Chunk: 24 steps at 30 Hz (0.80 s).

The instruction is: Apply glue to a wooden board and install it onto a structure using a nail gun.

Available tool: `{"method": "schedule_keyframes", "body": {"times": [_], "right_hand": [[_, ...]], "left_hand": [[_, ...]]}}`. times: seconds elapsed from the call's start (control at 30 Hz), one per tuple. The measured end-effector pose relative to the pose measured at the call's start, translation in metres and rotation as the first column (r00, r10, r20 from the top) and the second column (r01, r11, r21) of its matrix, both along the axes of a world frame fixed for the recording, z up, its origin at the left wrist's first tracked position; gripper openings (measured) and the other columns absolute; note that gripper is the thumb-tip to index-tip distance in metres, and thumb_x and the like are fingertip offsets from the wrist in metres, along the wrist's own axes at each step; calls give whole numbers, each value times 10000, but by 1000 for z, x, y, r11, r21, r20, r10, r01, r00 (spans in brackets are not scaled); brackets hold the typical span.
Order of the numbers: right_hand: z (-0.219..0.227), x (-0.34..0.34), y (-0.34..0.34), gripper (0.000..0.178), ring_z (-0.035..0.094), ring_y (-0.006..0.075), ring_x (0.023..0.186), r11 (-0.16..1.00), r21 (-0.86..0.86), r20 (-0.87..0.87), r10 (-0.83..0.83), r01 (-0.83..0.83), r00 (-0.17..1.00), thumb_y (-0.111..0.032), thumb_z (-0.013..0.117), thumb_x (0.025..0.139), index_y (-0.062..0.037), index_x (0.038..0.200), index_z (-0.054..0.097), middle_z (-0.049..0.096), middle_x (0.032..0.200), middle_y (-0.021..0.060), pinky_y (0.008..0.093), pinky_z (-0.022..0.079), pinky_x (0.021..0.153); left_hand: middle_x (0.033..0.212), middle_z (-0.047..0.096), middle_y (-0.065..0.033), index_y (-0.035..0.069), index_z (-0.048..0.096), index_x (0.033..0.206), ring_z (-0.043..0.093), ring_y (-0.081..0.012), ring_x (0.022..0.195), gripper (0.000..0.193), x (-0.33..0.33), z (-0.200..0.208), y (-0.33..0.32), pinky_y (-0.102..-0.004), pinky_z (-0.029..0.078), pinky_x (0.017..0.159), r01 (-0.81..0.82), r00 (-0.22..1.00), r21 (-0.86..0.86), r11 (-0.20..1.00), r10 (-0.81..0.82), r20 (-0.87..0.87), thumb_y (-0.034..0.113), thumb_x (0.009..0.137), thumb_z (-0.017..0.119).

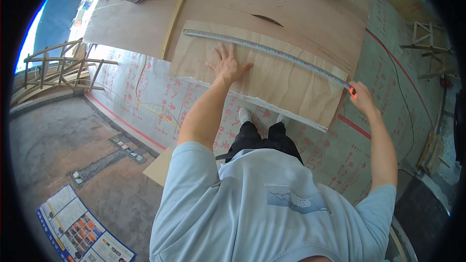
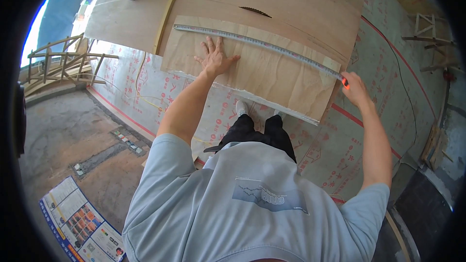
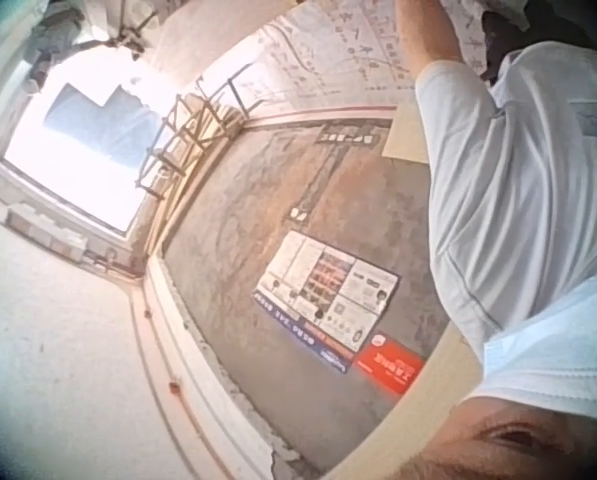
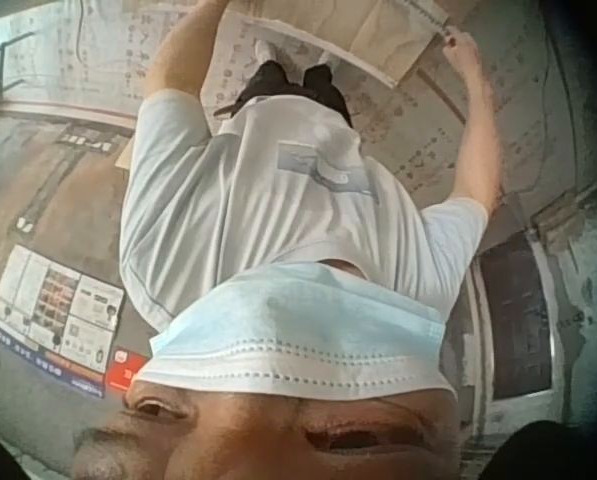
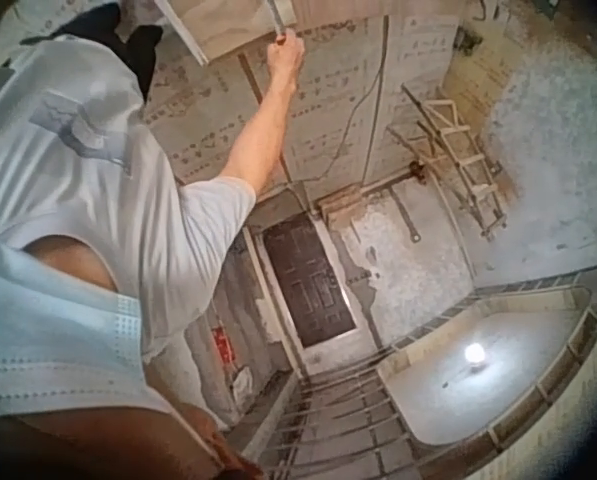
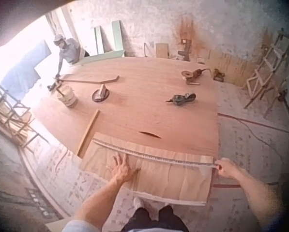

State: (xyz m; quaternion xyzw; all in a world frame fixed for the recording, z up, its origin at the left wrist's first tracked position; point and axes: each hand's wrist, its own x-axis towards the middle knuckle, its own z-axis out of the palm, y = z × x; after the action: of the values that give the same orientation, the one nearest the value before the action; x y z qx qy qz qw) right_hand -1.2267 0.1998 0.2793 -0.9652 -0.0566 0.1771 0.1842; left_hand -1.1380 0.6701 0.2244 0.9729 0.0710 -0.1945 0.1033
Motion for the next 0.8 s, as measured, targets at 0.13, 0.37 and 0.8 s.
{"method": "schedule_keyframes", "body": {"times": [0.13,0.37,0.8], "right_hand": [[-7,17,7,321,555,388,941,999,-53,46,-11,14,999,-23,602,724,-48,1044,577,570,966,184,442,468,792],[-35,20,-3,387,559,336,1049,994,-112,36,18,-14,999,-59,642,745,-105,1112,531,569,1081,136,453,485,854],[-51,-25,-66,435,577,290,1031,979,-186,80,-64,78,995,-13,612,771,-161,1173,538,571,1031,89,424,513,838]], "left_hand": [[1595,5,-131,244,126,1528,2,-373,1461,1031,4,15,-16,-779,157,1001,-7,997,-28,1000,5,-72,608,740,683],[1595,31,-135,268,139,1522,22,-395,1455,1035,5,-6,6,-828,164,939,-2,1000,-8,1000,1,-26,580,724,719],[1596,19,-127,261,152,1521,-5,-410,1452,1014,13,-27,6,-802,171,960,14,1000,-53,998,-13,22,555,738,727]]}}
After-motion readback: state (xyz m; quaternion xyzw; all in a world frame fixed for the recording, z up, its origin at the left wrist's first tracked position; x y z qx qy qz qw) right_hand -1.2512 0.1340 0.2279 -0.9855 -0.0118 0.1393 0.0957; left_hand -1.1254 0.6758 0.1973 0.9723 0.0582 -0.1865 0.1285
